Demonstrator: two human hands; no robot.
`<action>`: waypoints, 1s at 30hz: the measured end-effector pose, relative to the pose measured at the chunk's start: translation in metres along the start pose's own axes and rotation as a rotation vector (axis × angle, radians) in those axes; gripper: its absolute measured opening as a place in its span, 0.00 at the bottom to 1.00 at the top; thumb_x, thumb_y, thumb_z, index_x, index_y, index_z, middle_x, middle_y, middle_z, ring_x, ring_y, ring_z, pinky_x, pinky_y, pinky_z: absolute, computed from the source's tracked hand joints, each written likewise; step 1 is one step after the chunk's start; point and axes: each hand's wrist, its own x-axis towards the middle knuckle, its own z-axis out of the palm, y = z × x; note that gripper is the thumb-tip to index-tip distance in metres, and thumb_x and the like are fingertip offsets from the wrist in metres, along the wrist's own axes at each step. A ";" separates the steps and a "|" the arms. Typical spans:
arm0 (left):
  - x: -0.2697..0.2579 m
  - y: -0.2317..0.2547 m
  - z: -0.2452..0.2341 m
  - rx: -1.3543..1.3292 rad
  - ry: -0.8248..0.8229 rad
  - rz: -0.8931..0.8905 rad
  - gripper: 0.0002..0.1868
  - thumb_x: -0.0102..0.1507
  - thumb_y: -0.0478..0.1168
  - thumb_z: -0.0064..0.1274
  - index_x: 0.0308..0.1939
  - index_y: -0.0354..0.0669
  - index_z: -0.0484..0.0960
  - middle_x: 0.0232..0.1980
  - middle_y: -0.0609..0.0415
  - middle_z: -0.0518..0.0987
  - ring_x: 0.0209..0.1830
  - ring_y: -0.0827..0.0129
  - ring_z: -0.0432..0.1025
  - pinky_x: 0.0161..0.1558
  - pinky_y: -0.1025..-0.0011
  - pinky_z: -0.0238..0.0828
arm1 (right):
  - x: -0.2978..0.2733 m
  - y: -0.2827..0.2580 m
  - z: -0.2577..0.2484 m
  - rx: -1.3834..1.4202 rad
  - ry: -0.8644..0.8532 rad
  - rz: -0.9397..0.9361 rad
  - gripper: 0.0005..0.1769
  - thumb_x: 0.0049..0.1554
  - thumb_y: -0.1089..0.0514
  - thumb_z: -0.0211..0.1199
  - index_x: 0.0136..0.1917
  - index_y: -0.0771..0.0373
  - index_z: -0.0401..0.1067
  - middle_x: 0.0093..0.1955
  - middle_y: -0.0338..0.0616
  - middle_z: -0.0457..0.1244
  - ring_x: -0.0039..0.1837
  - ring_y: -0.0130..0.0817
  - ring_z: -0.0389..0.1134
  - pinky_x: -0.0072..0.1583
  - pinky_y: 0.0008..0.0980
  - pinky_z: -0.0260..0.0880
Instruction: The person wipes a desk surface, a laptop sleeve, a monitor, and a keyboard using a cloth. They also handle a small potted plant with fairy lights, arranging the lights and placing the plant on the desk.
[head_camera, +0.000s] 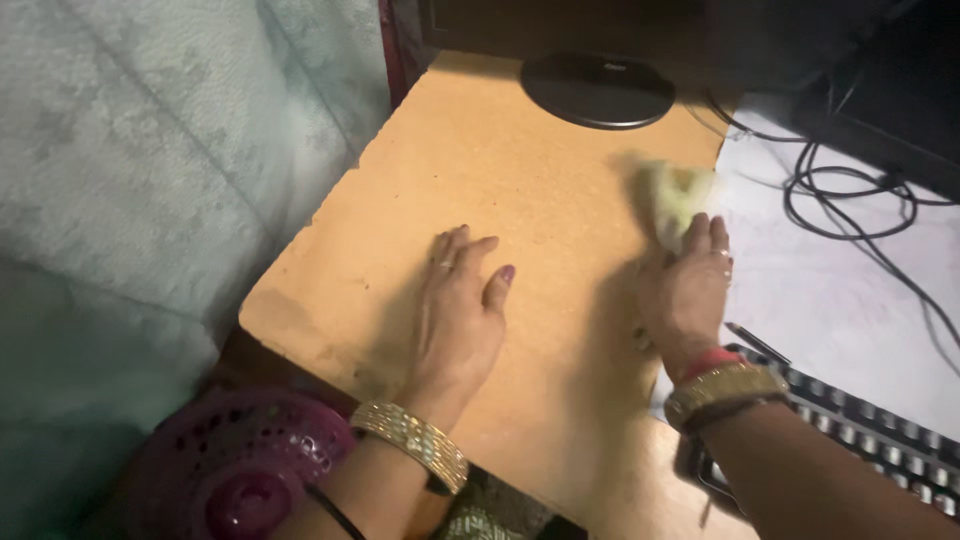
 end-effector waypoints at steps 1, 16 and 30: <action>0.004 0.000 0.003 -0.036 -0.001 -0.023 0.21 0.68 0.44 0.48 0.59 0.34 0.76 0.70 0.30 0.69 0.72 0.38 0.60 0.68 0.52 0.57 | 0.000 -0.007 0.014 -0.083 0.024 -0.029 0.36 0.56 0.58 0.58 0.73 0.80 0.58 0.75 0.71 0.51 0.75 0.64 0.52 0.72 0.52 0.51; 0.077 -0.030 0.044 0.341 -0.111 0.101 0.37 0.69 0.57 0.36 0.75 0.37 0.56 0.79 0.40 0.54 0.81 0.53 0.42 0.75 0.50 0.29 | 0.071 0.047 0.028 -0.058 0.139 0.096 0.31 0.59 0.56 0.59 0.74 0.67 0.66 0.75 0.68 0.54 0.73 0.62 0.55 0.72 0.49 0.55; 0.112 -0.035 0.068 0.519 -0.103 0.150 0.40 0.68 0.60 0.32 0.76 0.38 0.49 0.81 0.44 0.47 0.82 0.57 0.39 0.75 0.48 0.25 | 0.102 0.023 0.051 0.520 0.090 0.396 0.28 0.66 0.54 0.50 0.73 0.75 0.64 0.73 0.67 0.59 0.73 0.59 0.59 0.71 0.50 0.58</action>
